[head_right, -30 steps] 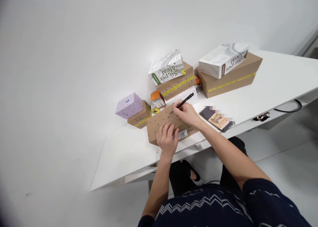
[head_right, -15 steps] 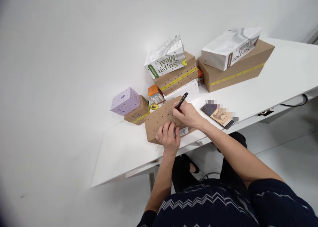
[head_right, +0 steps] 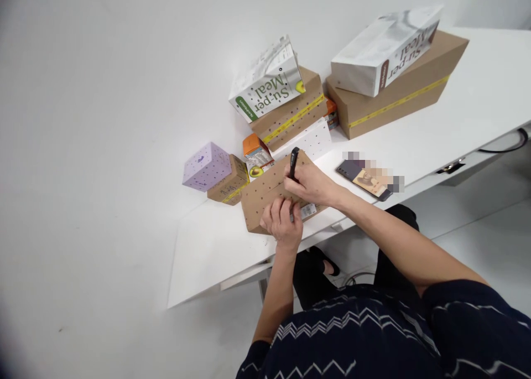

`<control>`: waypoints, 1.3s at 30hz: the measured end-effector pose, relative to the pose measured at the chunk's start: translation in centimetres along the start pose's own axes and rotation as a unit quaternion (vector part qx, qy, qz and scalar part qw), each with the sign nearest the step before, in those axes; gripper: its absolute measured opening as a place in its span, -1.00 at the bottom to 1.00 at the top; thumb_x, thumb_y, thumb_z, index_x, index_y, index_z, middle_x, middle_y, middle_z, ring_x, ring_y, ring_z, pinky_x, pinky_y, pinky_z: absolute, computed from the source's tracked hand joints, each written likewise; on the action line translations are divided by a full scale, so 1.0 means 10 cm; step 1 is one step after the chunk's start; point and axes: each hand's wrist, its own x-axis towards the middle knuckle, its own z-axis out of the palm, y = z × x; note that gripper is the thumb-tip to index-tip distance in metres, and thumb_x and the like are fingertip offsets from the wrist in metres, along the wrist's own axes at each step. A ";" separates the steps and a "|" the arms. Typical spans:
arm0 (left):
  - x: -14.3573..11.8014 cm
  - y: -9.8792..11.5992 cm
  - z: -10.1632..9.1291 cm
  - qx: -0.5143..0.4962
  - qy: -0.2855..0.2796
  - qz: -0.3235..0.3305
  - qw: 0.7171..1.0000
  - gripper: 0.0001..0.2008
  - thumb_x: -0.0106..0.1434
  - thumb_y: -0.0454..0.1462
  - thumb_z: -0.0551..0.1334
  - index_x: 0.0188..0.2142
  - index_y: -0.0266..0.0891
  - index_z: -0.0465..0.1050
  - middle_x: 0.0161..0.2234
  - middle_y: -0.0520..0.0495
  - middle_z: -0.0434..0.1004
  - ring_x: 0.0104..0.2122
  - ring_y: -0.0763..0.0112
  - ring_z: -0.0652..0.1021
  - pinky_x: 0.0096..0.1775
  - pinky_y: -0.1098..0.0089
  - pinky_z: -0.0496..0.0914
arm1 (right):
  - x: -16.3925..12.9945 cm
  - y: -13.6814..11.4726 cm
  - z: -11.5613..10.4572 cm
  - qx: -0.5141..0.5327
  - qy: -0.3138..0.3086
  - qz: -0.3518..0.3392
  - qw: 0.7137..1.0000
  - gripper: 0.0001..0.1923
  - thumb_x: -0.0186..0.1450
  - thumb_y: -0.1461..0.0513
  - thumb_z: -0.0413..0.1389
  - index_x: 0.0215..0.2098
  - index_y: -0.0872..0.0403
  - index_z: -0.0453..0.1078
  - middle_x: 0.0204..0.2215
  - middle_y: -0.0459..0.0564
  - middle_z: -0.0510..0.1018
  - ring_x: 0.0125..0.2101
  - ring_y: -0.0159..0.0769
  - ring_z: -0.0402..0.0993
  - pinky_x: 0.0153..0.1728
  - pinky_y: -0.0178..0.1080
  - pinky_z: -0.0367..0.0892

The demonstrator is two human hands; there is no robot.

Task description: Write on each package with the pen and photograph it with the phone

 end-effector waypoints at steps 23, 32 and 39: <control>0.02 0.00 -0.01 0.019 -0.005 0.010 1.000 -0.80 0.30 -0.17 0.19 -0.21 -0.19 0.54 -0.18 -0.19 0.59 -0.11 0.21 0.48 -0.01 0.22 0.20 | -0.21 0.22 -0.07 0.324 0.349 0.194 0.858 -0.76 0.31 0.07 -0.08 -0.45 0.00 0.15 -0.59 -0.16 0.39 -0.69 -0.44 0.22 -0.66 -0.36 0.10; 0.05 0.02 -0.02 0.040 0.034 0.040 0.998 -0.84 0.27 -0.20 0.22 -0.21 -0.20 0.52 -0.21 -0.17 0.60 -0.11 0.22 0.48 -0.01 0.23 0.20 | -0.79 0.81 -0.05 -0.227 -0.089 0.375 0.894 -0.71 0.32 0.13 -0.05 -0.17 0.16 0.36 -0.33 0.26 0.57 -0.27 0.02 0.50 -0.33 -0.13 0.27; 0.01 0.00 0.00 0.033 0.014 0.024 0.999 -0.82 0.28 -0.17 0.21 -0.20 -0.17 0.53 -0.18 -0.16 0.59 -0.10 0.22 0.48 -0.02 0.24 0.19 | -0.82 0.90 0.16 -0.204 -0.116 0.347 0.908 -0.64 0.33 0.17 -0.08 -0.03 0.17 0.40 -0.12 0.24 0.52 -0.18 -0.06 0.48 -0.25 -0.17 0.27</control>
